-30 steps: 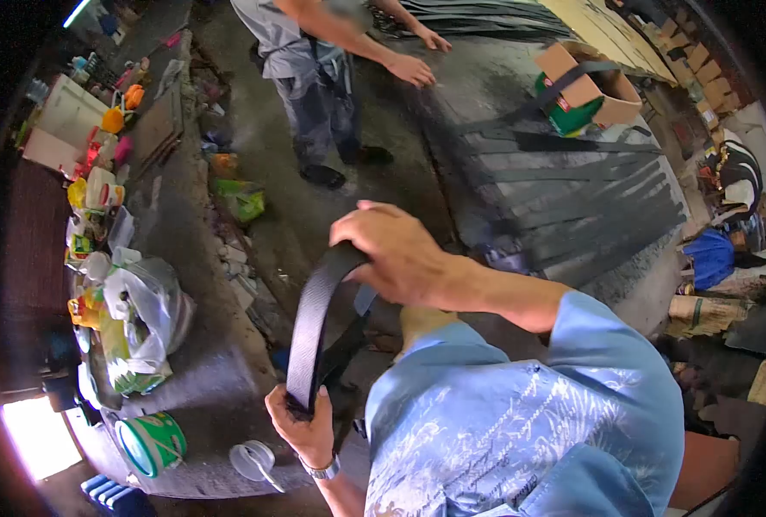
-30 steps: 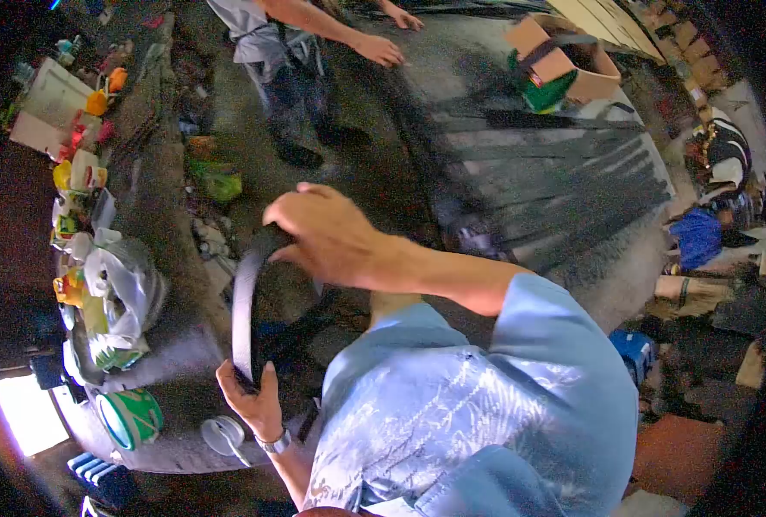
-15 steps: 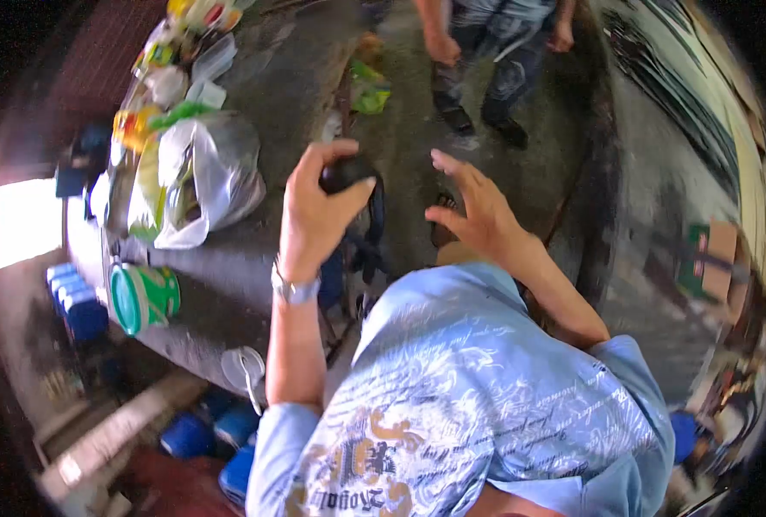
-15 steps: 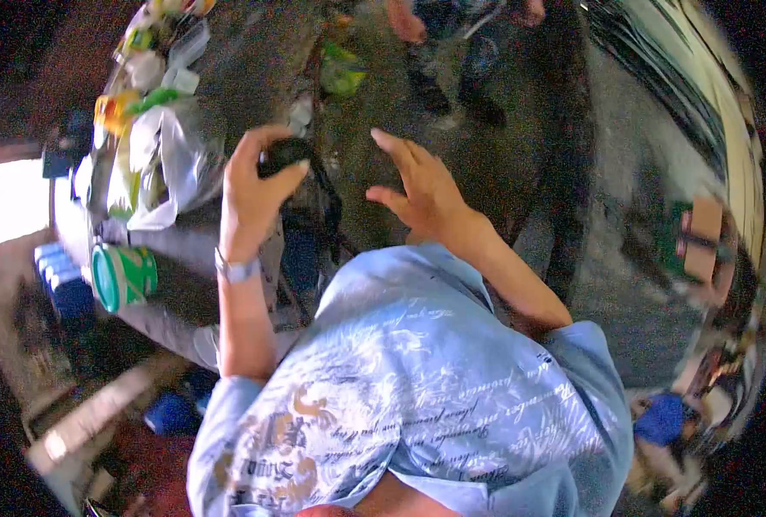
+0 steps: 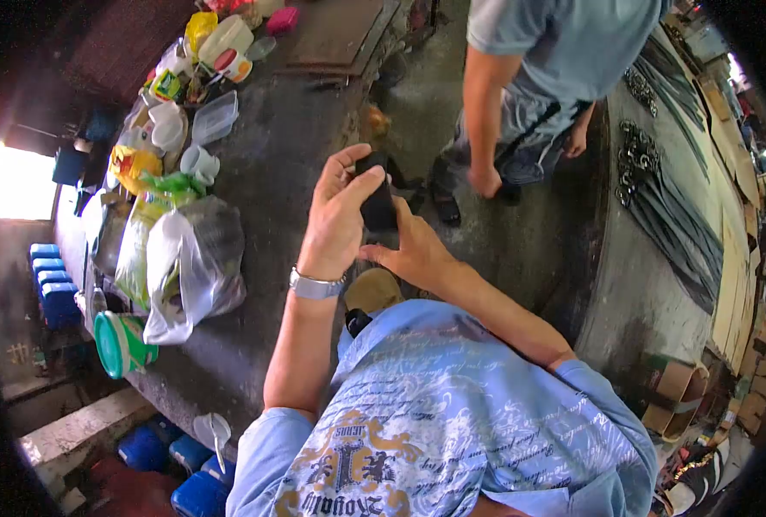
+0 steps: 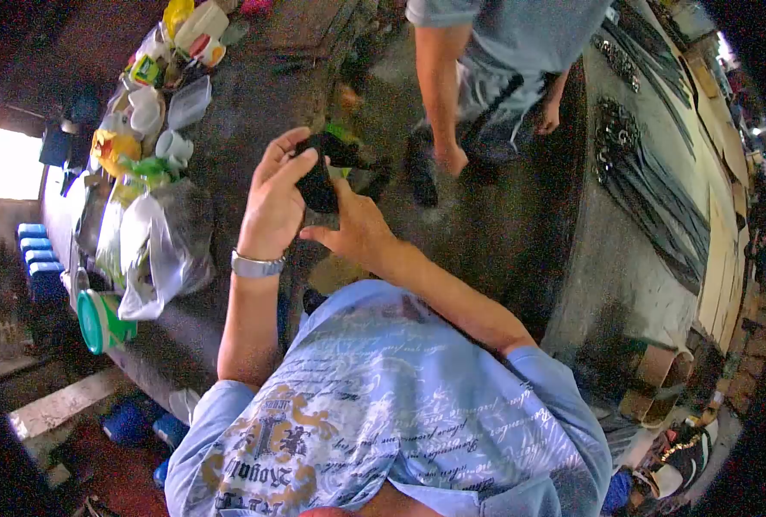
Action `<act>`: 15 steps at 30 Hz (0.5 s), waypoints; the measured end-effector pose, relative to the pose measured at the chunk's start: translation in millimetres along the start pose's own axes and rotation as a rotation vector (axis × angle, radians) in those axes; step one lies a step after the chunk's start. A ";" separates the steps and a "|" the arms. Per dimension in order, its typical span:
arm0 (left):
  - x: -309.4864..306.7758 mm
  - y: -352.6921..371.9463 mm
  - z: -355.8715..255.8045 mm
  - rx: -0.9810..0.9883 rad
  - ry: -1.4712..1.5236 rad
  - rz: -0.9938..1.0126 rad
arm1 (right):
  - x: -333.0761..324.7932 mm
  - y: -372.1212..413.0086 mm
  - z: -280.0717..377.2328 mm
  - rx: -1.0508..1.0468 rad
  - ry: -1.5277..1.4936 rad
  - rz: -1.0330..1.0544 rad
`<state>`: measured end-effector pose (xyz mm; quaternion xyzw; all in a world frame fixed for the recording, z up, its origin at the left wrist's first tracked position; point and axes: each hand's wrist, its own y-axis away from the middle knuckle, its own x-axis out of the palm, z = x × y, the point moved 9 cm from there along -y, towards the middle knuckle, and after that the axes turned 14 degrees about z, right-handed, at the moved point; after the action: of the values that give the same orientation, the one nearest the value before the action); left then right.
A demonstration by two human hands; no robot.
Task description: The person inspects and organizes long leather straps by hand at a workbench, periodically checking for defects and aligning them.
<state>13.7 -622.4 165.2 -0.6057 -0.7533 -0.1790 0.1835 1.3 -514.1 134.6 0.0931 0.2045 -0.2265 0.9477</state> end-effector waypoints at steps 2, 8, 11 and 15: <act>4.0 -30.6 3.7 -0.012 -0.024 0.021 | -20.6 -22.2 -19.6 0.109 -0.132 0.016; -6.3 -156.7 14.6 0.037 -0.177 0.137 | -104.1 -101.6 -76.3 0.076 -0.372 -0.115; -23.0 -216.5 35.5 -0.020 -0.256 0.139 | -155.2 -138.8 -94.7 0.142 -0.549 -0.205; -16.5 -271.5 73.5 -0.028 -0.524 0.492 | -217.3 -191.8 -109.5 0.127 -0.821 -0.372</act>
<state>-253.0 -655.1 80.4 -0.7966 -0.6040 0.0215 0.0137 -302.9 -568.4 113.4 0.0151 -0.1891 -0.4230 0.8861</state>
